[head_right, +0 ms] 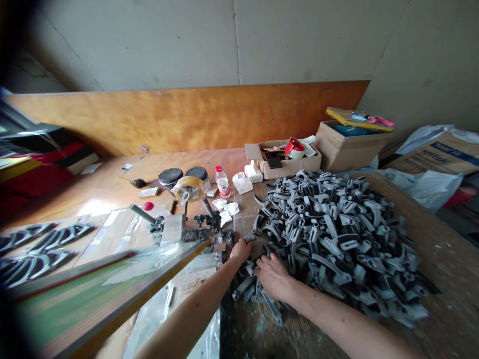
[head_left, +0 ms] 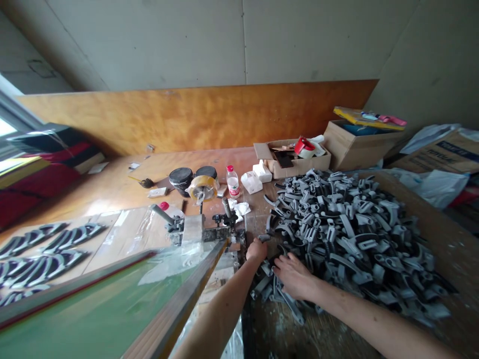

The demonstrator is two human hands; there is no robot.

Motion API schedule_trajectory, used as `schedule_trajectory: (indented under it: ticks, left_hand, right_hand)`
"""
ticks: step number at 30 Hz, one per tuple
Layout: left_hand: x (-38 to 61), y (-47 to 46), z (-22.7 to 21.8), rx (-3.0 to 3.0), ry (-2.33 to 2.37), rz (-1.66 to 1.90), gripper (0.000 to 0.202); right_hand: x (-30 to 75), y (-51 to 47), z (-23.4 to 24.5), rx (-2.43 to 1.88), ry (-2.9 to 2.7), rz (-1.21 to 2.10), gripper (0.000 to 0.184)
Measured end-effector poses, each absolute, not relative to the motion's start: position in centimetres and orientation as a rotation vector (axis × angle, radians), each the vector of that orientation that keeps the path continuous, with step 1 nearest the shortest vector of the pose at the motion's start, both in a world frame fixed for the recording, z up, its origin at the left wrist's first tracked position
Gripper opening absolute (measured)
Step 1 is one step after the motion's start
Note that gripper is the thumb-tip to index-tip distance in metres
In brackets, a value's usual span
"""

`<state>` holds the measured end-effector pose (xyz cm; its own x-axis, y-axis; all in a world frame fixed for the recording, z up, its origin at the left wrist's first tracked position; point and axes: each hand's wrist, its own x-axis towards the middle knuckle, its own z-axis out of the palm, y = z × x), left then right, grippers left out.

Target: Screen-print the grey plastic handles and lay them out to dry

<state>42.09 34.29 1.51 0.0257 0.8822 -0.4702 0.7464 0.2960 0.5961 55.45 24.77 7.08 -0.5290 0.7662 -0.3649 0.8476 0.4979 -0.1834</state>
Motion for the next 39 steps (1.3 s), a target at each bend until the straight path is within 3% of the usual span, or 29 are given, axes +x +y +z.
schedule_trajectory:
  ticks: [4,8,13,18,27,30,34,37,39]
  left_hand:
    - [42.4,33.3,2.2,1.596,1.758,0.074,0.032]
    - [41.1,31.2,4.6,1.746,1.654,0.22,0.033]
    - [34.5,25.8,8.4,1.782,1.491,0.523,0.029]
    - [24.6,19.4,9.3,1.387,1.436,0.863,0.035]
    - [11.7,13.4,8.4,0.9,1.596,1.138,0.06]
    - [10.6,12.1,8.8,0.89,1.607,1.164,0.058]
    - [9.8,11.1,8.9,0.876,1.583,1.166,0.058]
    - [8.8,10.6,8.2,0.87,1.576,1.182,0.06]
    - [8.0,10.3,7.5,0.85,1.582,1.194,0.061]
  right_hand:
    - [56.8,22.3,6.2,1.508,2.617,-0.459,0.05]
    - [58.4,21.2,5.3,1.68,2.748,-0.379,0.043]
    - [60.3,20.9,4.7,1.84,2.869,-0.656,0.043]
    - [61.0,20.8,5.1,2.257,2.572,-0.877,0.032]
    - [56.3,20.4,10.3,2.527,2.44,-0.352,0.027]
    - [50.3,20.8,11.3,2.412,2.623,-0.5,0.026]
    - [41.4,22.0,11.2,1.921,2.842,-0.719,0.018]
    - [36.5,22.9,10.5,1.609,2.974,-0.401,0.012]
    - [34.4,23.0,9.7,1.516,2.947,-0.157,0.02]
